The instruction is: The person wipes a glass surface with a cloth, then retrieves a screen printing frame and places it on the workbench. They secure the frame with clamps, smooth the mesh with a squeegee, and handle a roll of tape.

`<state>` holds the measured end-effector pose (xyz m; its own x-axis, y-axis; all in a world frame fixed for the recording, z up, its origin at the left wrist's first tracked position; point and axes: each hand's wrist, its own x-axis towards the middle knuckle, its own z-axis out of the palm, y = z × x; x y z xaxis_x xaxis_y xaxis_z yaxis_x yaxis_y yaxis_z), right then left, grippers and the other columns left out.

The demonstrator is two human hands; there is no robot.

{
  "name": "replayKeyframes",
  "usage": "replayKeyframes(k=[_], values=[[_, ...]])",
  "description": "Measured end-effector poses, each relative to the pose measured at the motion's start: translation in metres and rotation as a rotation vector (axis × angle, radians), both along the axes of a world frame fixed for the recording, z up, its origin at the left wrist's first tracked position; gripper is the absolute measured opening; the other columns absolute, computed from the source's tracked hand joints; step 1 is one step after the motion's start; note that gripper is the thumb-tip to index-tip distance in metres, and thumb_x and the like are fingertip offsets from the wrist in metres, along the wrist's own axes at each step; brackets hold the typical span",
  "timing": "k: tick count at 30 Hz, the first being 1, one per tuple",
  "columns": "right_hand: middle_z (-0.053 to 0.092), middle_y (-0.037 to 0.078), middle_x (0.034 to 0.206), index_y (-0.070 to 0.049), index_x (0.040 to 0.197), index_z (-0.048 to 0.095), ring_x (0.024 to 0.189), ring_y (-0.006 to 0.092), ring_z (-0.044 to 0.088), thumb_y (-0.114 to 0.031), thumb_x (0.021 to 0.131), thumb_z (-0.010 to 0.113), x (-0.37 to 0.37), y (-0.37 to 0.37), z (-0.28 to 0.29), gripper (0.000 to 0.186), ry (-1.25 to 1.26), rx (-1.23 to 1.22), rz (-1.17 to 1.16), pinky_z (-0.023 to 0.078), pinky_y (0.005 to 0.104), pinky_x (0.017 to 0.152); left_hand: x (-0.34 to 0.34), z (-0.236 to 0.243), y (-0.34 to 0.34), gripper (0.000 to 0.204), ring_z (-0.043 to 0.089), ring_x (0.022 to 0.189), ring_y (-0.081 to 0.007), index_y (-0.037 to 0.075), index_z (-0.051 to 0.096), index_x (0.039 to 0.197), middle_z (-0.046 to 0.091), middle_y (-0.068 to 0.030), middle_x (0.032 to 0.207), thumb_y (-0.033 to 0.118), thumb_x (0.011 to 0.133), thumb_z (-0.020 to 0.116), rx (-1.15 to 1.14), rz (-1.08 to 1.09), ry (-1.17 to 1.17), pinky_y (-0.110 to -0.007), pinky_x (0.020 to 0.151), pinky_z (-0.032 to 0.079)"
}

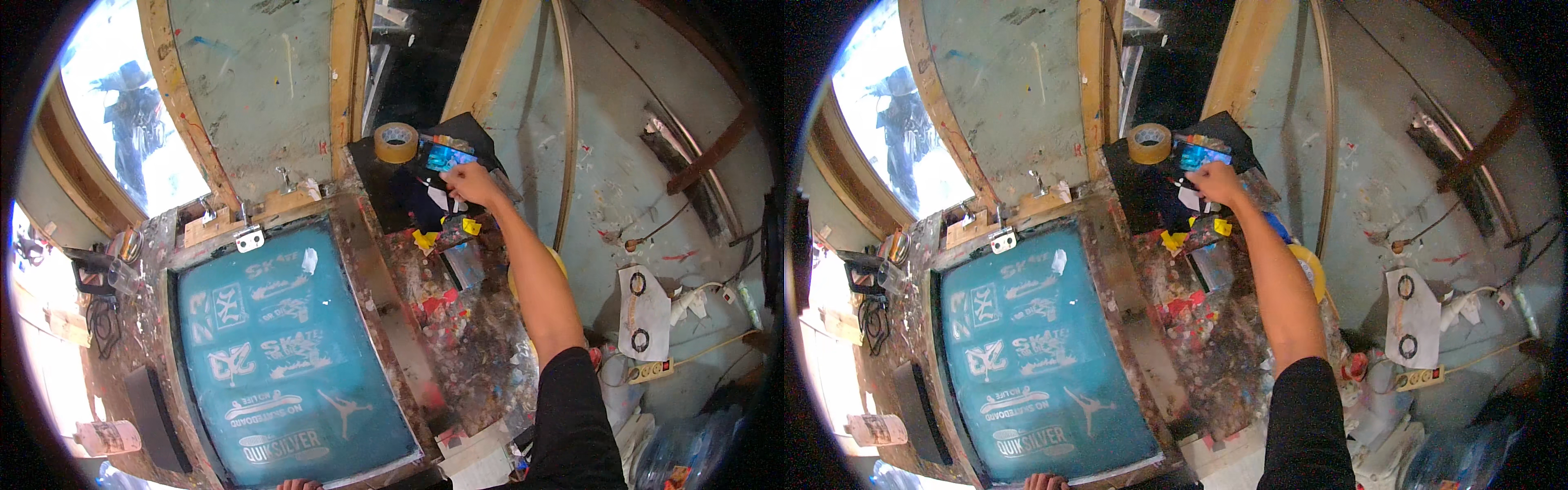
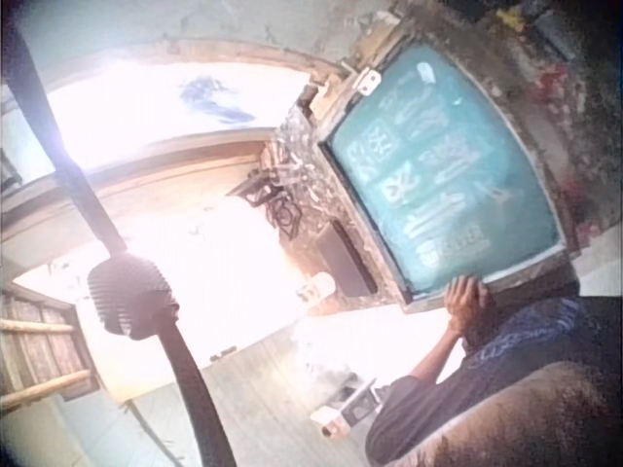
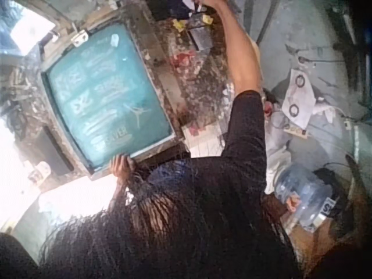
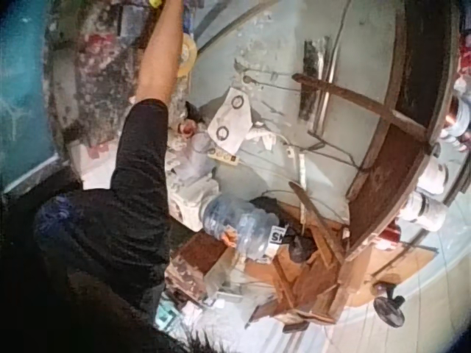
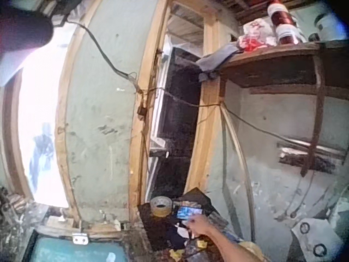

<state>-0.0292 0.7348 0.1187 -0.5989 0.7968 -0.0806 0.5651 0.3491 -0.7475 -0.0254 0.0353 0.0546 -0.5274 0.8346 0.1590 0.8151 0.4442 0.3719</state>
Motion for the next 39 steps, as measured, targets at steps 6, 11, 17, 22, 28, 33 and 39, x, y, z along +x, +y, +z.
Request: replayKeyframes(k=[6,11,17,22,28,33,39], values=[[0.072,0.019,0.102,-0.004,0.096,0.075,0.097,0.0361,0.07,-0.021,0.069,0.081,0.041,-0.006,-0.027,0.033,-0.712,0.528,0.241,0.055,0.0434,0.085,0.0,0.013,0.006,0.015,0.06,0.083,-0.0345,0.006,0.066,0.091,0.063,-0.0145,0.09,0.016,0.08,0.063,0.006,0.0,-0.083,-0.045,0.073,0.048],[0.067,0.027,0.114,0.002,0.102,0.069,0.107,0.0404,0.066,-0.006,0.08,0.067,0.044,-0.016,-0.033,0.023,-0.857,0.562,0.261,0.056,0.0486,0.09,-0.001,0.016,0.002,0.013,0.06,0.082,-0.0361,0.004,0.065,0.091,0.063,-0.0161,0.093,0.015,0.086,0.06,-0.135,-0.02,-0.112,-0.045,0.073,0.048],[0.073,0.018,0.083,0.0,0.089,0.071,0.078,0.0301,0.072,-0.006,0.08,0.07,0.08,-0.015,-0.017,0.01,-0.343,0.521,0.348,0.056,0.038,0.072,0.001,-0.006,-0.001,0.006,0.057,0.074,-0.031,0.006,0.061,0.079,0.059,-0.0118,0.08,0.012,0.078,0.062,0.037,0.007,-0.077,-0.042,0.066,0.041],[0.072,0.007,0.081,0.0,0.089,0.069,0.073,0.0122,0.066,-0.009,0.083,0.074,0.131,-0.06,0.031,0.011,0.075,0.161,0.112,0.053,0.0308,0.068,-0.001,-0.002,0.0,0.01,0.058,0.078,-0.032,0.004,0.063,0.085,0.06,-0.0132,0.084,0.006,0.075,0.061,0.0,-0.009,-0.132,-0.042,0.07,0.043],[0.074,0.007,0.086,0.001,0.103,0.074,0.074,0.0114,0.066,-0.005,0.086,0.071,0.202,-0.173,0.033,0.018,0.114,0.175,-0.2,0.052,0.0272,0.07,-0.025,0.063,0.021,0.016,0.062,0.089,-0.038,0.0,0.067,0.101,0.065,-0.0186,0.097,0.005,0.087,0.06,0.107,-0.059,-0.448,-0.045,0.082,0.049],[0.072,0.004,0.081,0.002,0.102,0.074,0.069,0.0094,0.064,-0.006,0.087,0.071,0.246,-0.193,-0.036,0.017,0.195,-0.137,-0.265,0.051,0.0262,0.065,-0.027,0.099,0.139,0.024,0.064,0.089,-0.0321,0.005,0.07,0.098,0.067,-0.0129,0.097,0.011,0.074,0.072,0.226,-0.445,-0.375,-0.042,0.08,0.05],[0.07,0.003,0.075,0.002,0.1,0.075,0.06,0.0091,0.06,-0.01,0.085,0.075,0.227,-0.17,-0.057,0.02,0.112,-0.207,-0.274,0.048,0.0276,0.053,0.032,-0.002,0.336,0.056,0.048,0.132,-0.0347,-0.001,0.054,0.131,0.051,-0.0193,0.141,0.038,0.091,0.063,0.187,-0.852,-0.143,-0.045,0.113,0.036]])
